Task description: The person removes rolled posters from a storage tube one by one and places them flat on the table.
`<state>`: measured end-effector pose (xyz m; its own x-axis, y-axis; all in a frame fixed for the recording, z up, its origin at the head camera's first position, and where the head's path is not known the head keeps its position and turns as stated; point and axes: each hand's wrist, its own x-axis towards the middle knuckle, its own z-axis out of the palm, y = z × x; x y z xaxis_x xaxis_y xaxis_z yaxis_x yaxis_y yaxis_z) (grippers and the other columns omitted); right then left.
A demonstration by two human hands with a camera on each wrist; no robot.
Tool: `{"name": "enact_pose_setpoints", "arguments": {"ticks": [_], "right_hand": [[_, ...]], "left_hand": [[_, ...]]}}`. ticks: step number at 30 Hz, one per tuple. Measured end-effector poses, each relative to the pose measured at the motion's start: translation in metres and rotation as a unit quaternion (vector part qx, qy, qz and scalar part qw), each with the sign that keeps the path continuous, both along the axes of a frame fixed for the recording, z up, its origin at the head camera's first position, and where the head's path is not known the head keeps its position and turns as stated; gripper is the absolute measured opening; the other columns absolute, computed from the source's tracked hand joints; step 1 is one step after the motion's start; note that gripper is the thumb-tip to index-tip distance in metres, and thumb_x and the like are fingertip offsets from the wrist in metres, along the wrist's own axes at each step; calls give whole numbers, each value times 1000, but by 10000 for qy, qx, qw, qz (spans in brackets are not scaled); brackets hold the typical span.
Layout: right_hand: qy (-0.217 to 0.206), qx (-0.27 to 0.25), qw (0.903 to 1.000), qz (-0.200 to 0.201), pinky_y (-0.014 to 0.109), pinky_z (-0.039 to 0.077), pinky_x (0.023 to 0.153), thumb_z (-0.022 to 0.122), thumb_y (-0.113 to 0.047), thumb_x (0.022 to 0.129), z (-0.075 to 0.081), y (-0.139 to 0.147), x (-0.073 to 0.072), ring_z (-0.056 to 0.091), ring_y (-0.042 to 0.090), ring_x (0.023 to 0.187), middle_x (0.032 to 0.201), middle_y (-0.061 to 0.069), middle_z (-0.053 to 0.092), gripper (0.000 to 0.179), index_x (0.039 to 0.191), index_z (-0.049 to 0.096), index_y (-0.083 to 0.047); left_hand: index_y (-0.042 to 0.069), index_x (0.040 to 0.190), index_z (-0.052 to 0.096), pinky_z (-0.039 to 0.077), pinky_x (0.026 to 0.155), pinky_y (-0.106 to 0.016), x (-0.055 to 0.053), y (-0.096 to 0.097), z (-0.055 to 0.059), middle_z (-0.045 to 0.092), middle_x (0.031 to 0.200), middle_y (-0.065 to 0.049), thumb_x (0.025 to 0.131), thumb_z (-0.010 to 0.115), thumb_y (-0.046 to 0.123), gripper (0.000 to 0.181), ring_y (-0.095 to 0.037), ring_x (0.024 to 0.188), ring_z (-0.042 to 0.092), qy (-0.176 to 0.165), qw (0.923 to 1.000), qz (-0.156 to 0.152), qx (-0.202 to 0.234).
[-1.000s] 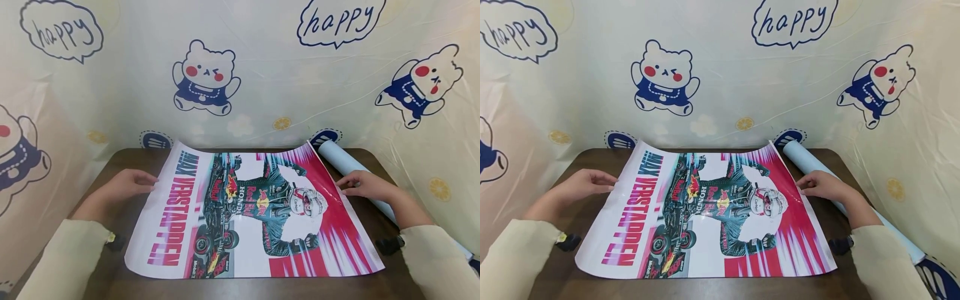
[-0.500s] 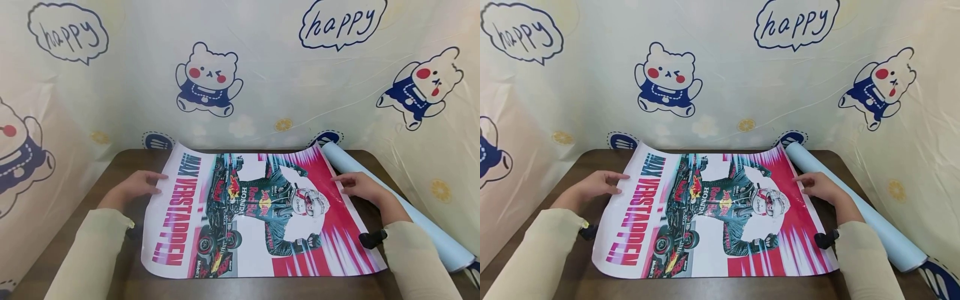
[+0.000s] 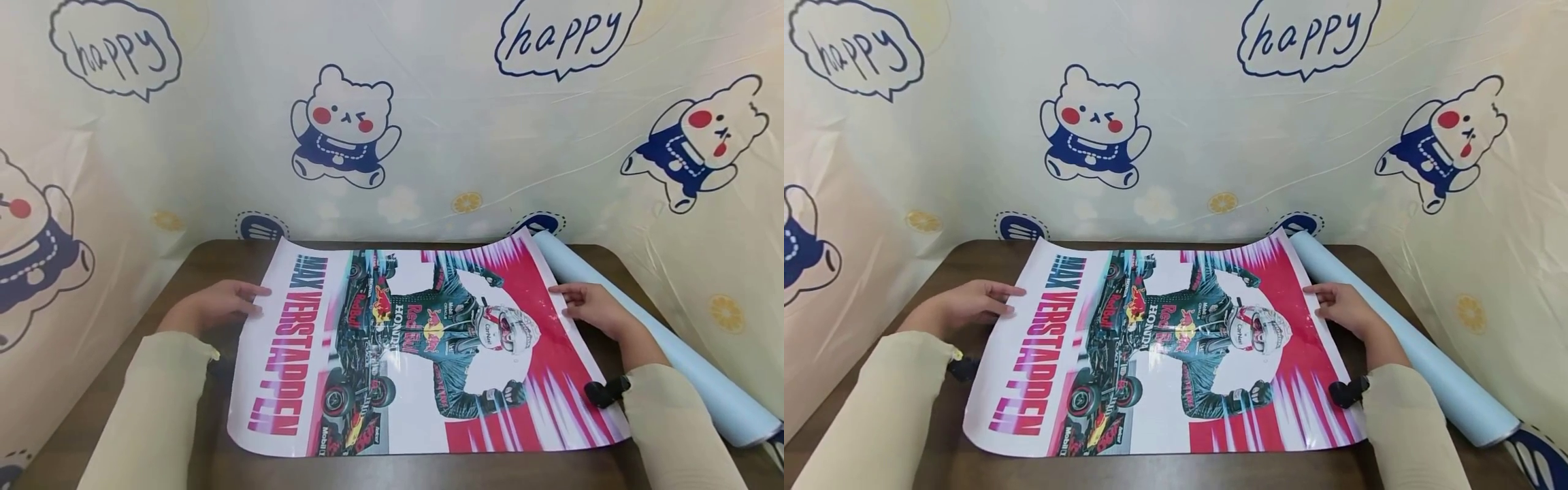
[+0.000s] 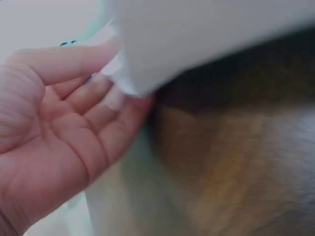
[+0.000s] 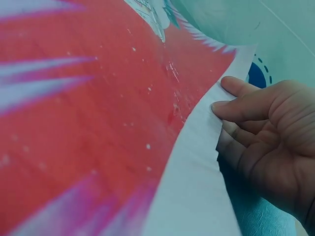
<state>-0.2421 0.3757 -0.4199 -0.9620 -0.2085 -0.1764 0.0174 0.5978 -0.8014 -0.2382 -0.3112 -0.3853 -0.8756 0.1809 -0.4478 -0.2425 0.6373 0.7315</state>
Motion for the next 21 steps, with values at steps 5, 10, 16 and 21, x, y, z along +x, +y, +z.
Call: {"name": "enact_pose_setpoints", "arguments": {"ticks": [5, 10, 16, 21], "right_hand": [[136, 120, 9998, -96, 37, 58, 76, 67, -6, 90, 3, -6, 2, 63, 29, 97, 122, 30, 56, 55, 140, 46, 6], [93, 75, 9999, -79, 34, 58, 75, 66, -4, 89, 3, -4, 3, 62, 30, 98, 120, 30, 57, 54, 138, 47, 6], [-153, -47, 9998, -111, 35, 57, 77, 68, -5, 88, 2, -5, 2, 62, 28, 97, 121, 29, 56, 56, 138, 46, 8], [-288, -218, 9993, -135, 34, 57, 78, 68, -6, 89, 1, -4, 2, 64, 25, 95, 122, 29, 57, 58, 139, 43, 9]], "left_hand": [[4, 147, 40, 52, 90, -51, -13, -2, 18, 47, 140, -19, 89, 72, 29, 72, -32, 115, 58, -864, 9954, -258, 327], [1, 143, 45, 52, 89, -51, -23, 3, 26, 48, 138, -20, 89, 72, 30, 67, -35, 117, 54, -1177, 9929, -172, 101], [0, 144, 42, 53, 87, -49, -30, 5, 18, 43, 140, -25, 84, 78, 24, 74, -38, 115, 57, -700, 9975, -27, -100], [3, 148, 37, 53, 88, -49, -26, 1, 6, 36, 145, -26, 81, 80, 22, 81, -43, 122, 49, -345, 9994, -12, -12]]}}
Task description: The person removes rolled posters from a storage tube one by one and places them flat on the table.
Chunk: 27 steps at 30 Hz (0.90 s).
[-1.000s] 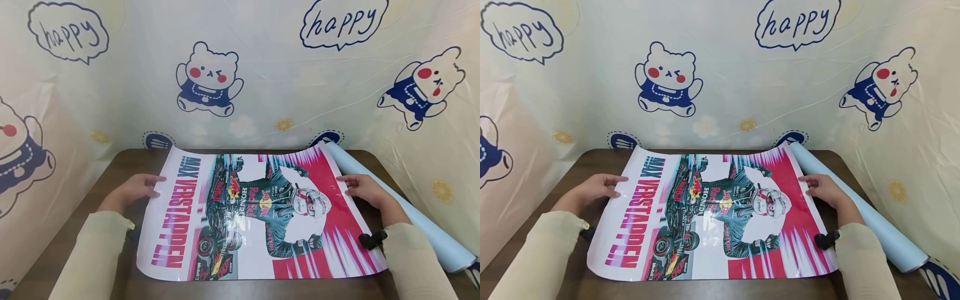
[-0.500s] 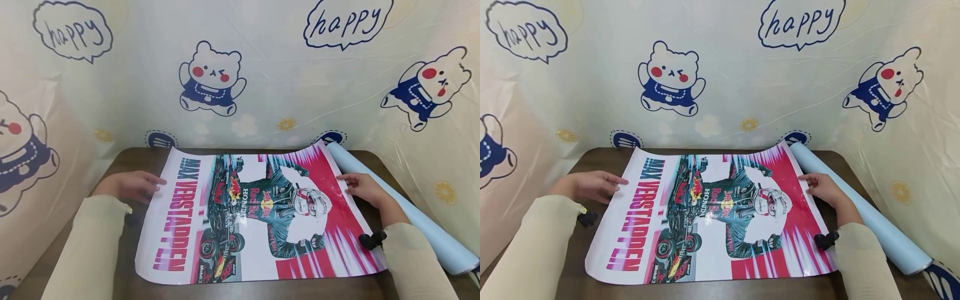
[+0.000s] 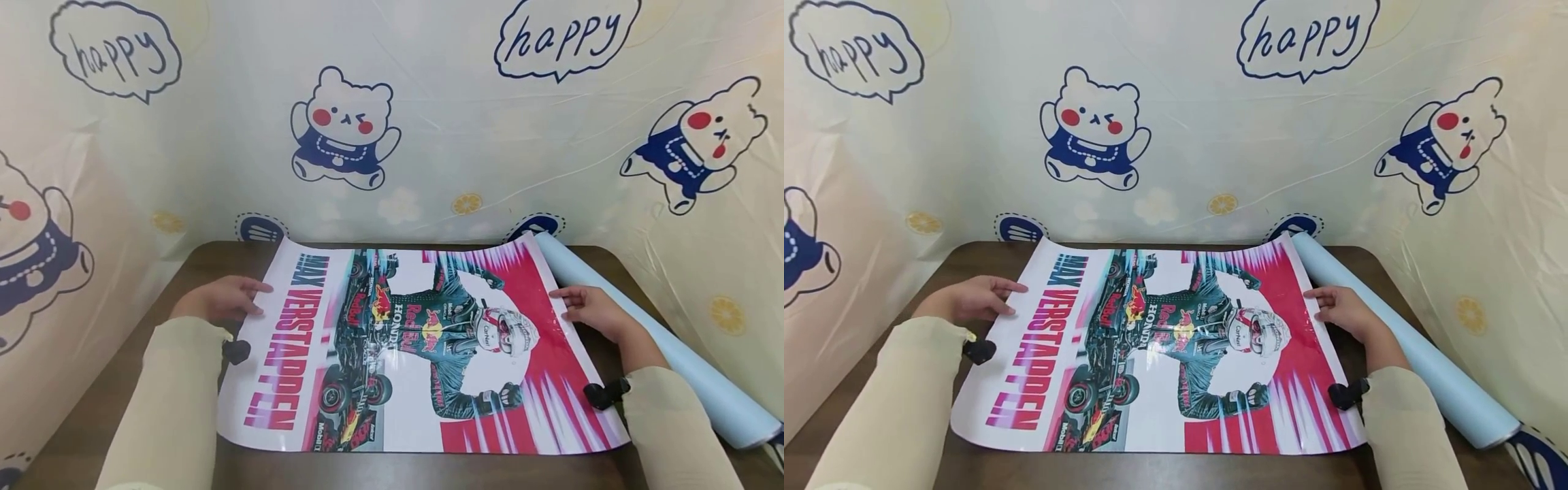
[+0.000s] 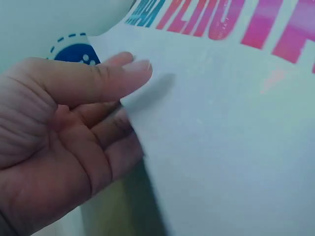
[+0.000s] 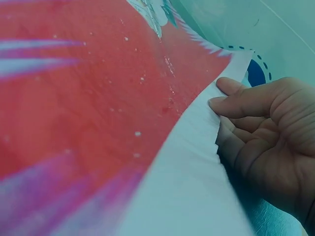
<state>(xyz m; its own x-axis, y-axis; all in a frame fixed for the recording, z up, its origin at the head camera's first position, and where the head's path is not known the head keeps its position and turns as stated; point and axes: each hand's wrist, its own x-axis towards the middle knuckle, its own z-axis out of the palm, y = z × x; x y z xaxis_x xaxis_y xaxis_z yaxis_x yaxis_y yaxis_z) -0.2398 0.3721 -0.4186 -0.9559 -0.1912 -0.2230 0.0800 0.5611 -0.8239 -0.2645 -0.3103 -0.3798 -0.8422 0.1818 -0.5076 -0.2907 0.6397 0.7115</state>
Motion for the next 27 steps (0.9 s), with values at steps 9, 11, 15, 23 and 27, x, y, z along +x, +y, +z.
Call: {"name": "enact_pose_setpoints", "arguments": {"ticks": [9, 11, 15, 23, 27], "right_hand": [[-68, -344, 9992, -211, 36, 58, 77, 66, -11, 92, -10, 6, 1, 67, 22, 91, 123, 28, 58, 60, 143, 39, 6], [-41, -394, 9990, -198, 35, 58, 77, 64, -12, 94, -13, 10, 2, 68, 20, 91, 122, 27, 59, 58, 143, 39, 7], [50, -574, 9982, -169, 32, 57, 77, 60, -11, 97, -16, 17, 3, 68, 16, 89, 118, 22, 64, 54, 142, 39, 9], [55, -749, 9972, 19, 29, 56, 79, 62, -13, 96, -14, 20, 2, 66, 12, 92, 114, 11, 66, 55, 142, 41, 9], [19, -787, 9969, 6, 29, 56, 80, 67, -14, 92, -14, 19, 1, 65, 11, 94, 117, 10, 65, 61, 143, 40, 6]], "left_hand": [[11, 153, 30, 51, 92, -48, 11, -15, -20, 36, 150, -22, 82, 79, 29, 88, -42, 129, 45, 215, 9978, 169, 599], [12, 153, 31, 50, 93, -49, 13, -18, -23, 39, 149, -21, 82, 78, 30, 87, -40, 128, 48, 271, 9966, 198, 759], [12, 152, 34, 49, 94, -49, 13, -22, -28, 52, 140, -17, 83, 78, 31, 84, -33, 118, 59, 481, 9933, 277, 1012], [14, 151, 37, 48, 95, -52, 14, -21, -31, 53, 139, -16, 82, 78, 37, 84, -34, 120, 57, 675, 9944, 362, 723], [14, 152, 36, 47, 95, -54, 19, -23, -30, 53, 139, -16, 83, 77, 39, 84, -36, 123, 54, 601, 9955, 351, 640]]}}
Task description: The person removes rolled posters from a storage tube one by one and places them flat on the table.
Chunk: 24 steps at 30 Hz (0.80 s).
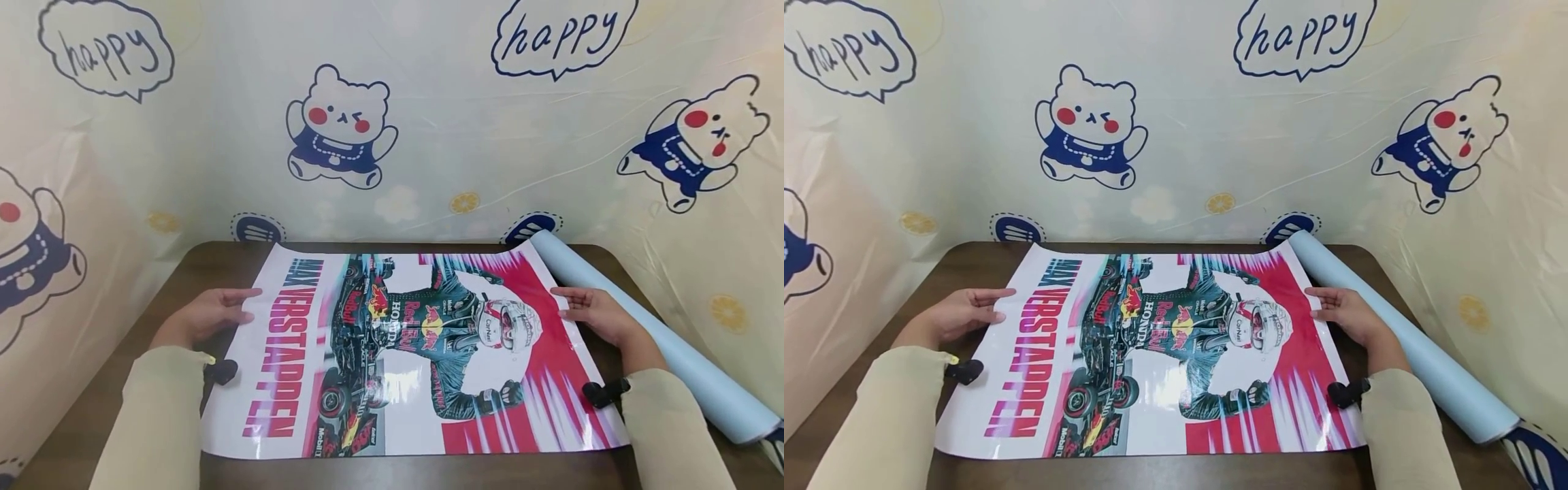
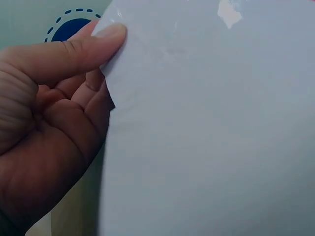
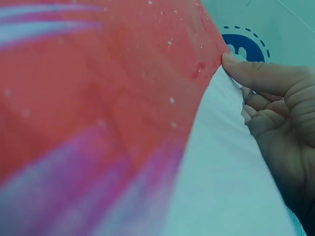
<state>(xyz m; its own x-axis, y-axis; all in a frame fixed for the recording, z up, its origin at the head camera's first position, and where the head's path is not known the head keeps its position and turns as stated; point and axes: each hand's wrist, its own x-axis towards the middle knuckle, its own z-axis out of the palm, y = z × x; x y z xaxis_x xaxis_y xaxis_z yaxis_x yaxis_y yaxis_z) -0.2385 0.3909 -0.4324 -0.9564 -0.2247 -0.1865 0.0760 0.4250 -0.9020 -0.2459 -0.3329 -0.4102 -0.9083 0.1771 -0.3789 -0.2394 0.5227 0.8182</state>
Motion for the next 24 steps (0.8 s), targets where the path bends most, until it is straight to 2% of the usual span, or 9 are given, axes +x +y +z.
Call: {"name": "enact_pose_setpoints", "arguments": {"ticks": [6, 12, 16, 24], "right_hand": [[46, 175, 9994, -292, 31, 57, 77, 69, -20, 92, 1, -1, 3, 65, 11, 90, 114, 11, 66, 61, 141, 44, 6], [127, 426, 9981, -419, 35, 58, 73, 70, -28, 91, 4, -4, 7, 67, 17, 87, 112, 19, 66, 60, 137, 50, 6], [186, 762, 9960, -427, 34, 58, 71, 67, -31, 93, 7, -7, 5, 67, 19, 82, 106, 19, 68, 54, 130, 56, 8], [750, 1418, 9866, -311, 31, 53, 66, 63, -23, 96, 9, -15, 0, 58, 22, 80, 92, 14, 68, 33, 106, 66, 8]], "left_hand": [[13, 149, 41, 47, 95, -53, 1, -2, 0, 57, 135, -14, 82, 77, 43, 81, -34, 119, 58, 40, 9999, 119, 78], [10, 142, 51, 45, 94, -60, 0, -1, 4, 62, 129, -12, 79, 74, 55, 82, -39, 124, 51, 89, 9985, 296, -454], [6, 135, 57, 44, 93, -63, -1, 1, 7, 65, 123, -12, 81, 69, 61, 78, -39, 123, 51, 87, 9966, 317, -759], [6, 133, 52, 37, 95, -70, 4, 10, 13, 51, 131, -18, 86, 66, 56, 69, -44, 126, 40, 142, 9941, 504, -952]]}}
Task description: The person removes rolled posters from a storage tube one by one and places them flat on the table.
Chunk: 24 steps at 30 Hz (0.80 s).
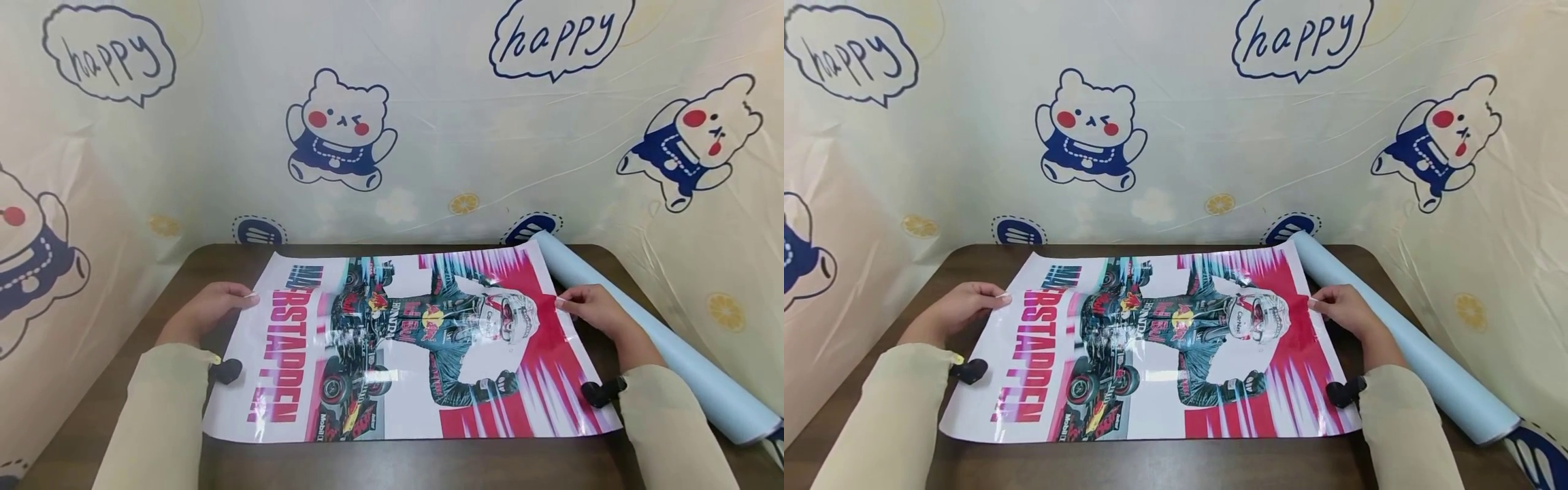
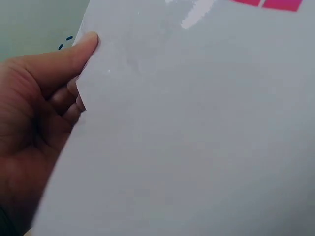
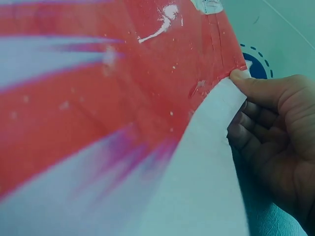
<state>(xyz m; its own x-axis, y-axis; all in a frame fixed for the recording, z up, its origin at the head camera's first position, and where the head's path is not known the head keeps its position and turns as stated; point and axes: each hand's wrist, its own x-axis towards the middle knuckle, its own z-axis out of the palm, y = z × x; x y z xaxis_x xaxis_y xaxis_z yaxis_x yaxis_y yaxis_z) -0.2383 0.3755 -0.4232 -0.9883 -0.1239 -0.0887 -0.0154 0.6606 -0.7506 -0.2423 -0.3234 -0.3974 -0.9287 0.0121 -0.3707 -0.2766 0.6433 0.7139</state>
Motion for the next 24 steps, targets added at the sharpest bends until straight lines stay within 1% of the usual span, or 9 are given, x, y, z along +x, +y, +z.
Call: {"name": "enact_pose_setpoints", "arguments": {"ticks": [1, 4, 7, 10, 13, 16, 20, 22, 24], "right_hand": [[64, 83, 9999, 34, 32, 52, 66, 64, -22, 95, -1, -1, -1, 57, 22, 79, 90, 13, 67, 31, 103, 67, 8], [0, 255, 9996, 102, 32, 51, 64, 64, -19, 95, -2, -4, -3, 57, 22, 75, 85, 10, 67, 26, 98, 67, 6], [-189, 372, 9991, 113, 33, 50, 63, 65, -18, 94, -4, -6, -4, 56, 21, 72, 81, 8, 67, 26, 98, 68, 7], [-373, 469, 9981, 126, 33, 50, 63, 66, -20, 93, -4, -6, -4, 57, 21, 72, 83, 8, 69, 30, 103, 69, 8], [-338, 618, 9974, 174, 32, 50, 62, 66, -20, 94, -3, -4, -4, 57, 20, 72, 82, 9, 69, 34, 107, 69, 11], [-169, 641, 9975, 234, 32, 51, 63, 66, -22, 94, 1, -3, -5, 59, 20, 74, 87, 11, 70, 38, 114, 66, 11], [29, 655, 9973, 327, 31, 53, 67, 66, -21, 94, 6, -5, -8, 60, 21, 79, 96, 15, 68, 43, 124, 60, 10], [67, 804, 9957, 453, 31, 52, 68, 66, -19, 93, 7, -6, -10, 59, 21, 80, 95, 15, 66, 46, 126, 57, 12], [97, 1024, 9931, 560, 33, 52, 69, 68, -17, 91, 7, -7, -12, 58, 22, 80, 94, 15, 65, 48, 126, 55, 14]], "left_hand": [[6, 131, 54, 36, 95, -70, -1, 1, -1, 51, 131, -19, 87, 66, 54, 67, -44, 125, 40, 1, 10000, 2, -10], [4, 124, 58, 37, 94, -70, -4, 5, -3, 52, 129, -20, 89, 66, 49, 58, -44, 122, 42, -9, 9999, -26, -133], [3, 117, 62, 40, 92, -68, -7, 8, -5, 55, 126, -21, 90, 67, 43, 49, -43, 117, 46, -53, 9997, -31, -241], [2, 114, 64, 42, 91, -67, -9, 11, -5, 57, 124, -22, 90, 69, 39, 45, -42, 113, 50, -51, 9994, -41, -342], [1, 123, 62, 43, 90, -66, -9, 11, -3, 56, 126, -24, 88, 70, 43, 56, -44, 113, 52, -6, 9991, -53, -430], [2, 135, 55, 43, 90, -67, -8, 7, -2, 52, 132, -25, 86, 70, 50, 71, -46, 119, 48, 112, 9986, -23, -524], [8, 148, 42, 41, 92, -68, -8, 1, -6, 48, 138, -25, 84, 70, 54, 84, -48, 124, 44, 262, 9981, 39, -551], [10, 151, 35, 40, 93, -68, -9, -1, -8, 48, 138, -25, 82, 72, 54, 89, -48, 125, 45, 285, 9983, 64, -500], [10, 153, 30, 41, 94, -67, -9, -2, -9, 50, 137, -25, 82, 74, 52, 93, -48, 124, 47, 333, 9981, 25, -509]]}}
